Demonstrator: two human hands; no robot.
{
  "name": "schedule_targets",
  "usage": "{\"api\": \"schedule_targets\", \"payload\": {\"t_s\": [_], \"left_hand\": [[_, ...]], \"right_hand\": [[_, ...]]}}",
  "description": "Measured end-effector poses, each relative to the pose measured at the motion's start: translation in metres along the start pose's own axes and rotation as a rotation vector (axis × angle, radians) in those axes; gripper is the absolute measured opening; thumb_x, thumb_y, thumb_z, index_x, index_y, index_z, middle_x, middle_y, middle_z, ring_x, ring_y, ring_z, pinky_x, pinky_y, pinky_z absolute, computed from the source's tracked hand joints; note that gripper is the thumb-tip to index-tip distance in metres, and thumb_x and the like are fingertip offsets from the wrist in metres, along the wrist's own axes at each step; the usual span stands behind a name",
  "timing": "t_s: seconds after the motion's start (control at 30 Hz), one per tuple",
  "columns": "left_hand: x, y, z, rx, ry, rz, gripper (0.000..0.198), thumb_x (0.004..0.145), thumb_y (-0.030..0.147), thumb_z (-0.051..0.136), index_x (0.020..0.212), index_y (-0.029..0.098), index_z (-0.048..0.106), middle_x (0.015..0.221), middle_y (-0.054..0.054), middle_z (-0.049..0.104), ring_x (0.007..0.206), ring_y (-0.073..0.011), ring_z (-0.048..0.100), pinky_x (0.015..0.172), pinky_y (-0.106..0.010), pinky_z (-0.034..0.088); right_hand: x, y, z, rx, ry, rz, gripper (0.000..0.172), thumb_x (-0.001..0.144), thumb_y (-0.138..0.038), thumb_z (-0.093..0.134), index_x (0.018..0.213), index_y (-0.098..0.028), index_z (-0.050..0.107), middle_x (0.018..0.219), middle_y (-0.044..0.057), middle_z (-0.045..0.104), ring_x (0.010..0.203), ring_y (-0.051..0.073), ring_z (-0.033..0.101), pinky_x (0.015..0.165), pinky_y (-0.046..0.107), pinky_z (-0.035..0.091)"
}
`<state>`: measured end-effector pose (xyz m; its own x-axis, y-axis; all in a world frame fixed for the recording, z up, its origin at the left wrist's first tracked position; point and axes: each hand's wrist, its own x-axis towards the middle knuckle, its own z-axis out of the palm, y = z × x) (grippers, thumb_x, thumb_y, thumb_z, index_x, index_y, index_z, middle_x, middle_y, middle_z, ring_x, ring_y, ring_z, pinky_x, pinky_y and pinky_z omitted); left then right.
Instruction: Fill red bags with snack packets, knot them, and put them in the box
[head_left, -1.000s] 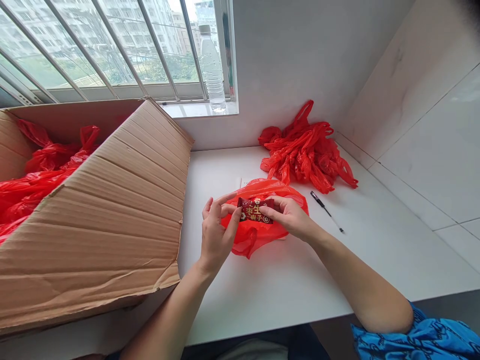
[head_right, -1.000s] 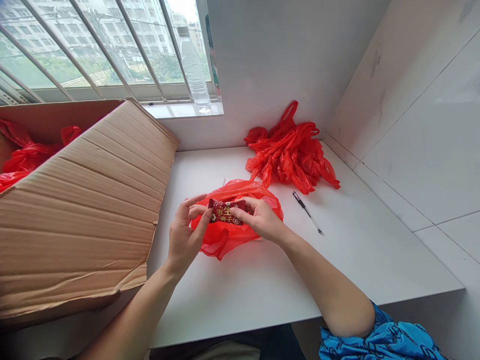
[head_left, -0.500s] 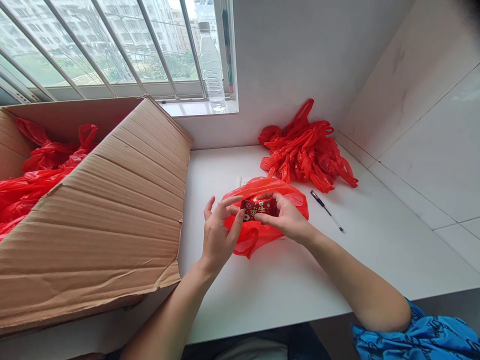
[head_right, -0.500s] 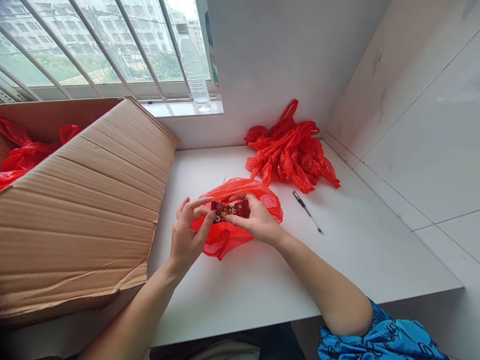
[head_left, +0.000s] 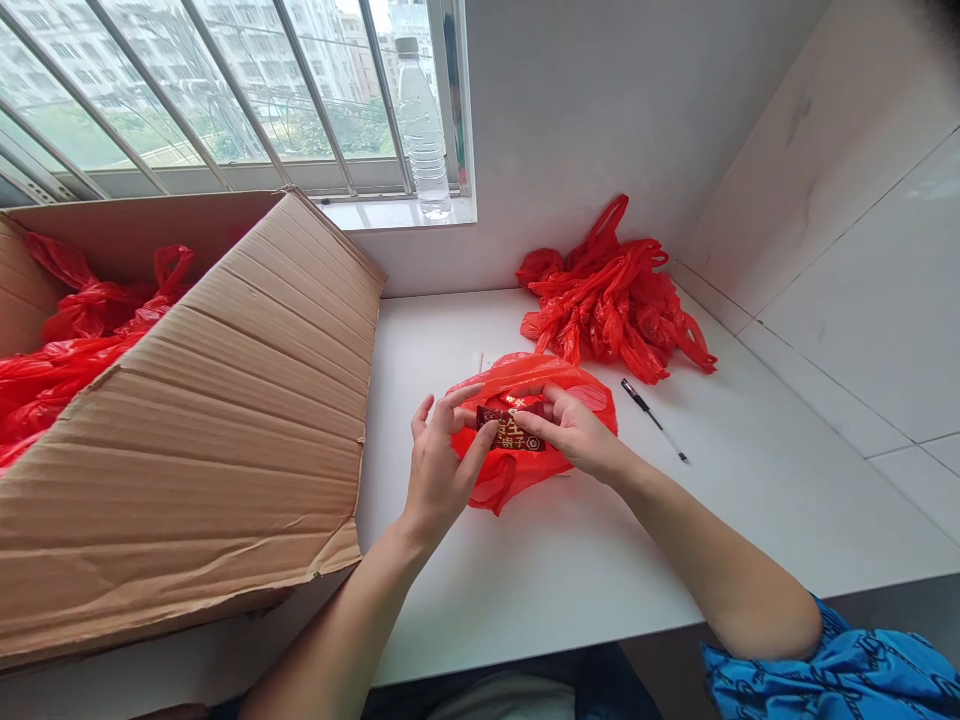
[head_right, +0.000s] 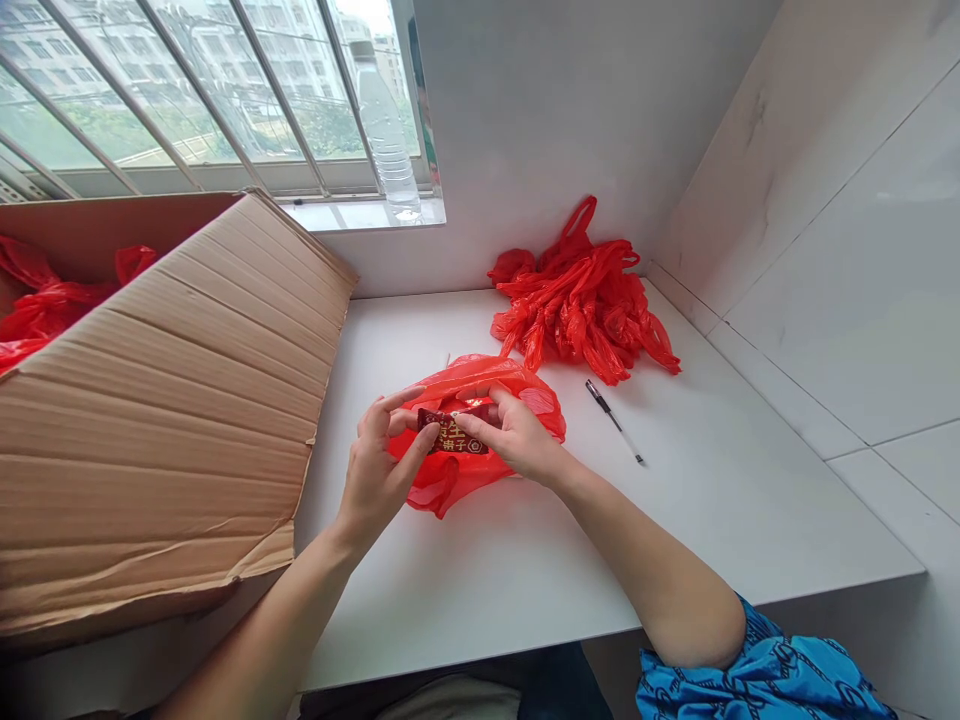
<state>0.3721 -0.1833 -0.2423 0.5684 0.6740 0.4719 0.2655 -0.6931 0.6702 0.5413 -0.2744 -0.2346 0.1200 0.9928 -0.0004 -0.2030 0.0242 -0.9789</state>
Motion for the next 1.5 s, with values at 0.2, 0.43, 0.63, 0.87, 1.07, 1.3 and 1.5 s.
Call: {"api": "schedule_targets", "payload": {"t_s": [0.2,0.43,0.63,0.87,1.07,1.3,1.5], "left_hand": [[-0.001,0.001,0.0,-0.012,-0.006,-0.013,0.036,0.095,0.031,0.056,0.13,0.027,0.048,0.077,0.005,0.067,0.087,-0.0162,0.066,0.116,-0.047,0.027],[0.001,-0.005,-0.001,0.137,0.05,0.047,0.046,0.097,0.033,0.051,0.14,0.027,0.04,0.126,-0.007,0.063,0.118,-0.0215,0.059,0.12,-0.051,0.016],[-0.001,0.007,-0.008,0.27,0.096,0.23,0.032,0.092,0.032,0.058,0.124,0.027,0.057,0.112,-0.005,0.068,0.105,-0.0219,0.063,0.116,-0.047,0.023],[-0.008,0.018,-0.013,0.476,-0.048,0.293,0.031,0.088,0.046,0.063,0.111,0.025,0.065,0.081,-0.001,0.069,0.074,-0.0194,0.062,0.095,-0.041,0.032],[-0.011,0.004,-0.016,0.533,-0.108,0.18,0.01,0.09,0.031,0.058,0.09,0.022,0.061,0.077,0.0,0.067,0.065,-0.0161,0.06,0.082,-0.036,0.037],[0.008,0.026,-0.048,-0.08,0.231,0.047,0.016,0.09,0.038,0.061,0.087,0.021,0.061,0.085,-0.001,0.063,0.081,-0.0151,0.06,0.079,-0.029,0.046],[0.048,0.054,-0.061,-0.548,0.498,0.021,0.018,0.089,0.038,0.065,0.099,0.023,0.063,0.096,-0.003,0.062,0.088,-0.0143,0.06,0.079,-0.025,0.051]], "right_hand": [[0.0,0.001,-0.002,-0.06,0.001,0.0,0.04,0.092,-0.043,0.062,0.125,-0.023,0.053,0.109,0.007,0.072,0.098,0.021,0.071,0.085,0.037,0.058],[-0.003,-0.003,-0.016,-0.507,0.293,-0.104,0.028,0.094,-0.04,0.055,0.119,-0.027,0.055,0.093,0.002,0.074,0.077,0.019,0.07,0.07,0.033,0.055],[-0.022,-0.029,-0.027,-1.033,0.474,-0.28,0.025,0.097,-0.035,0.048,0.117,-0.026,0.06,0.095,0.004,0.075,0.072,0.019,0.067,0.064,0.031,0.047],[-0.034,-0.033,-0.029,-1.484,0.319,-0.178,0.02,0.097,-0.035,0.05,0.103,-0.025,0.066,0.089,0.003,0.074,0.067,0.018,0.064,0.056,0.029,0.035],[-0.031,-0.026,-0.018,-1.803,0.273,0.204,0.015,0.087,-0.012,0.051,0.092,-0.02,0.064,0.081,0.006,0.07,0.065,0.02,0.062,0.05,0.029,0.022],[-0.037,-0.093,-0.028,-1.334,0.292,-0.133,0.006,0.085,-0.028,0.06,0.083,-0.025,0.065,0.083,-0.001,0.069,0.073,0.016,0.061,0.057,0.027,0.035],[-0.034,-0.132,-0.033,-1.025,0.357,-0.347,0.024,0.081,-0.048,0.069,0.089,-0.025,0.07,0.095,0.002,0.07,0.08,0.019,0.063,0.063,0.03,0.044]]}}
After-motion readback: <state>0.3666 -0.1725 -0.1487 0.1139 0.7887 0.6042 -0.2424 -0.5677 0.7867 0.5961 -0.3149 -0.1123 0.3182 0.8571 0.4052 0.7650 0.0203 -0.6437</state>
